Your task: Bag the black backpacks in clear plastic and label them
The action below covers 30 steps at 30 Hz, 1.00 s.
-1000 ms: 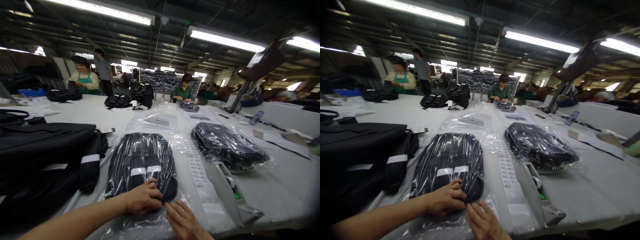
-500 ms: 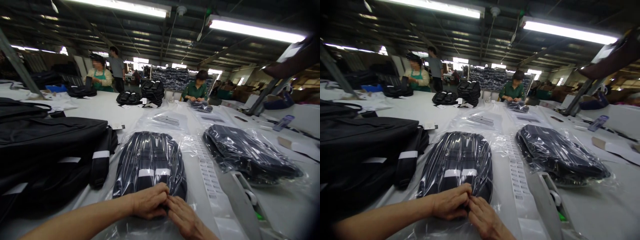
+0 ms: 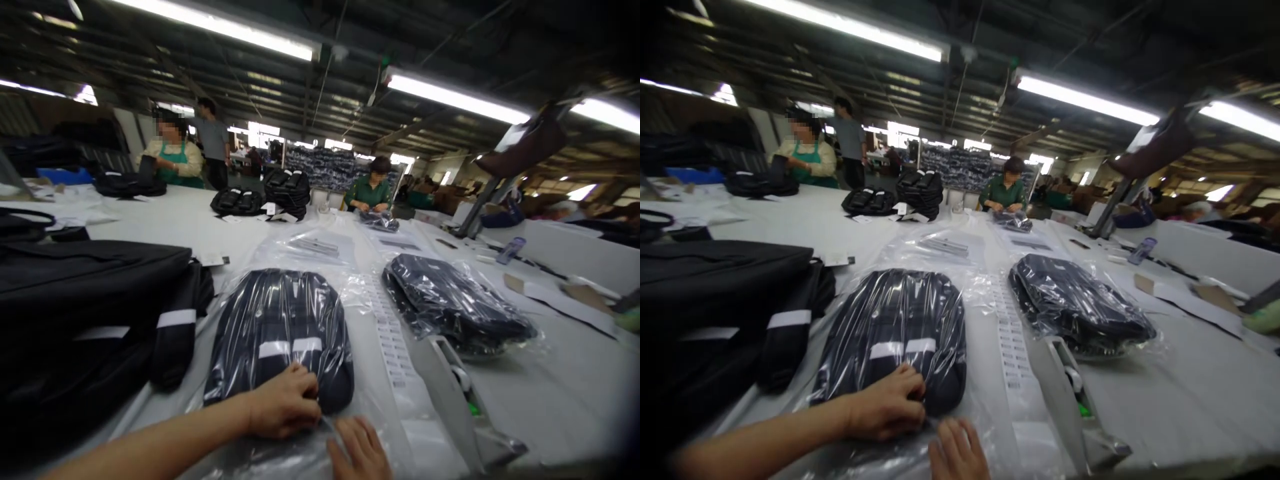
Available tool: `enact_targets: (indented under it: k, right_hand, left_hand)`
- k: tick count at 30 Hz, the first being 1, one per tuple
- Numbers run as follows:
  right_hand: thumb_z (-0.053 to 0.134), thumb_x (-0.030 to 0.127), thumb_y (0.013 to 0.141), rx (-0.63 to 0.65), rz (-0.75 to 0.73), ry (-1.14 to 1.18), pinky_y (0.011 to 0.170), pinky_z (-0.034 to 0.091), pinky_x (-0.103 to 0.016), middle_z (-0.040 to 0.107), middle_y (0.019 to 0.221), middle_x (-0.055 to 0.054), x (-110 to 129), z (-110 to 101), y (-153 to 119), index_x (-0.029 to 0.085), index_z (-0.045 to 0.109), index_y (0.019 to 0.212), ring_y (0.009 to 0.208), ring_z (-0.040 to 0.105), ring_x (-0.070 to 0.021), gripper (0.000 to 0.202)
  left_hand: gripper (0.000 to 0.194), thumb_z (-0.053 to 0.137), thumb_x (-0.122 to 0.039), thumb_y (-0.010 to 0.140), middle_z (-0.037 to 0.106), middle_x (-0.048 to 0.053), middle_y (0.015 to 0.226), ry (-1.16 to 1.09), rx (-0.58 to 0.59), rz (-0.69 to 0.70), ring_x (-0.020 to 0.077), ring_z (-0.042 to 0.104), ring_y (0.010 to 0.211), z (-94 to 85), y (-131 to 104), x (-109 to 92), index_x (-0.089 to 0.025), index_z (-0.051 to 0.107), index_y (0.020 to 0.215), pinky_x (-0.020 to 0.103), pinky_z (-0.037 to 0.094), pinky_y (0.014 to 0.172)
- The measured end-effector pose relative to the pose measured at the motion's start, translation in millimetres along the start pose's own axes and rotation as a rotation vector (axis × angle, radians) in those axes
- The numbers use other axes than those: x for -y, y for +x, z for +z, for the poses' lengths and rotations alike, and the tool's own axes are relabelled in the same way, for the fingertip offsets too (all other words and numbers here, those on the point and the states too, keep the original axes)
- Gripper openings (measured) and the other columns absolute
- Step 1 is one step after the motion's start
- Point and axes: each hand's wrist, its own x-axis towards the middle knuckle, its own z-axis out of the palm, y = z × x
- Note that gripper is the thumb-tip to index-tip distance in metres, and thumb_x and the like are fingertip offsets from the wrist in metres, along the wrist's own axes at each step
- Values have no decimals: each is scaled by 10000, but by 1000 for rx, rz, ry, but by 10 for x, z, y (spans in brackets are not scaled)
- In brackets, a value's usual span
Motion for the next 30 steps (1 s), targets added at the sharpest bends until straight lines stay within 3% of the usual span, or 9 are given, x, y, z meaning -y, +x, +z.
enact_targets:
  k: [3, 6, 9, 16, 20, 23, 30]
  right_hand:
    - [371, 54, 865, 73, 26, 65, 757, 501, -356, 649, 901, -155, 116, -42, 38, 73, 615, 986, 861, 600, -219, 273]
    - [364, 75, 870, 210, 40, 179, 689, 493, -328, 618, 797, -114, 143, -76, 59, 68, 570, 1094, 734, 564, -184, 304]
    - [337, 138, 859, 294, 19, 201, 676, 486, -372, 601, 798, -115, 120, -69, 61, 67, 548, 1121, 723, 542, -207, 343]
    - [353, 73, 882, 228, -114, 207, 671, 467, -336, 599, 678, -63, 60, -119, 57, 82, 604, 968, 627, 534, -162, 266]
    - [313, 78, 910, 169, -160, 213, 817, 473, -366, 676, 883, -108, 14, -163, 155, 88, 633, 945, 849, 605, -192, 322]
    - [324, 74, 907, 167, -195, 222, 897, 472, -377, 658, 1080, -125, -51, -129, 241, 98, 640, 939, 1116, 537, -231, 318]
    - [381, 80, 898, 208, -209, 279, 966, 465, -420, 604, 1185, -176, -190, 20, 304, 89, 610, 958, 1246, 433, -250, 237]
  left_hand:
    - [97, 547, -306, 844, 485, 29, 921, -6, 15, 9, 167, 442, 809, -5, 13, 7, -232, 608, 847, 335, 308, 784]
    - [96, 553, -306, 843, 488, 30, 931, -3, 16, 7, 169, 440, 821, 47, 2, 26, -242, 623, 860, 330, 305, 773]
    - [104, 553, -320, 843, 486, 27, 933, 21, 7, 4, 170, 443, 826, 71, -10, 25, -249, 628, 851, 327, 305, 761]
    - [88, 569, -320, 838, 514, 22, 925, 27, -16, 18, 164, 459, 802, 65, -7, 25, -246, 597, 878, 318, 318, 751]
    - [203, 563, -377, 844, 547, 28, 822, -12, -52, 0, 158, 477, 751, 86, -11, 47, -180, 521, 876, 306, 346, 731]
    - [205, 494, -368, 884, 555, 23, 753, 62, -51, 44, 154, 477, 704, 124, -23, 61, -189, 511, 785, 307, 345, 680]
    - [174, 422, -256, 901, 581, 37, 717, 126, -33, -48, 164, 485, 643, 120, -89, -22, -176, 512, 776, 308, 364, 616]
